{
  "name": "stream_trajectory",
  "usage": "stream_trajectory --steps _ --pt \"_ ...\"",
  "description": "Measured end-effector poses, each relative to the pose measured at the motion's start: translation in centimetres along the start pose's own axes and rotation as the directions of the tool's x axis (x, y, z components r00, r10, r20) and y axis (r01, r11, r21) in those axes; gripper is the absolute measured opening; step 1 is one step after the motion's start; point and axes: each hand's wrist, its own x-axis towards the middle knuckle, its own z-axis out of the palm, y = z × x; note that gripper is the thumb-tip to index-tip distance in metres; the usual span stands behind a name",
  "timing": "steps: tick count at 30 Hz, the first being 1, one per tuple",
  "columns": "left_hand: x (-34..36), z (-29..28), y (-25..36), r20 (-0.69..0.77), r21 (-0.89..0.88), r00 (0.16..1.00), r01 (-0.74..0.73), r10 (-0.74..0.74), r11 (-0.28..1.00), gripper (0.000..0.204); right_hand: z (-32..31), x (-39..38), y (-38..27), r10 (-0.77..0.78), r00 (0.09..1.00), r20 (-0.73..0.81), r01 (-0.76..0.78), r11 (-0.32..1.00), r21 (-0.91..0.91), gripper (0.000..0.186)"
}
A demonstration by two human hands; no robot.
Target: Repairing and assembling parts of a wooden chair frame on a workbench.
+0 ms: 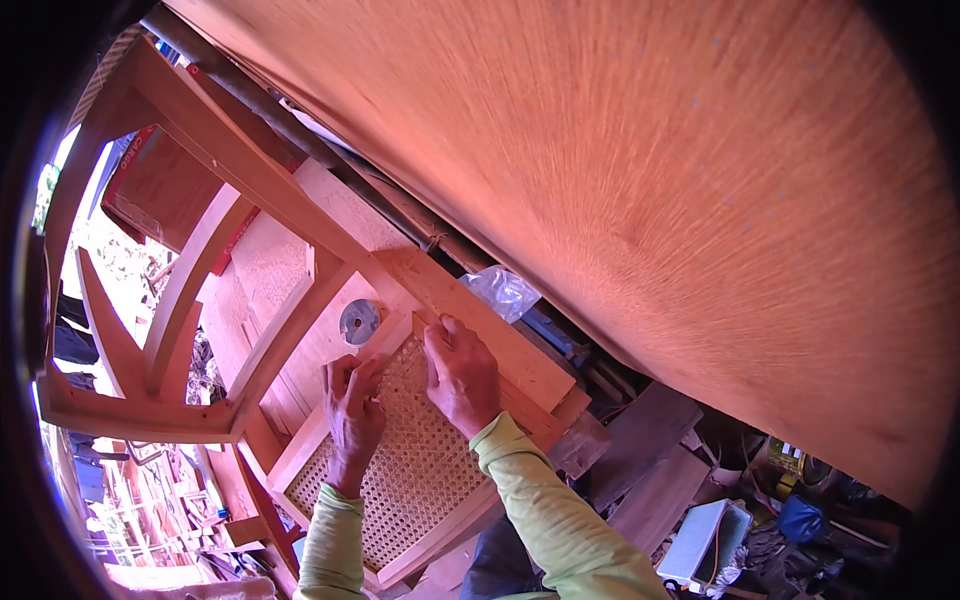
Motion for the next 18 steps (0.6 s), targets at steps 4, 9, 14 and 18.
stream_trajectory --steps 4,9,14,18 --pt "-0.11 0.04 -0.16 -0.009 0.005 1.000 -0.002 0.002 1.000 0.056 -0.18 0.18 -0.31 0.001 1.000 0.006 -0.001 1.000 0.000 0.028" --pt "0.13 0.40 -0.01 -0.007 0.024 1.000 -0.013 0.013 1.000 0.051 0.08 0.06 0.34 0.010 1.000 0.011 -0.010 1.000 0.020 0.027" --pt "0.49 -0.11 0.18 -0.014 0.082 0.998 -0.060 0.061 0.995 0.052 0.09 0.16 0.03 0.002 1.000 0.004 -0.002 1.000 0.021 0.025" --pt "0.24 -0.07 -0.53 -0.024 0.080 0.997 -0.078 0.080 0.994 0.051 0.05 0.14 -0.13 0.003 1.000 -0.012 -0.003 0.999 0.047 0.026"
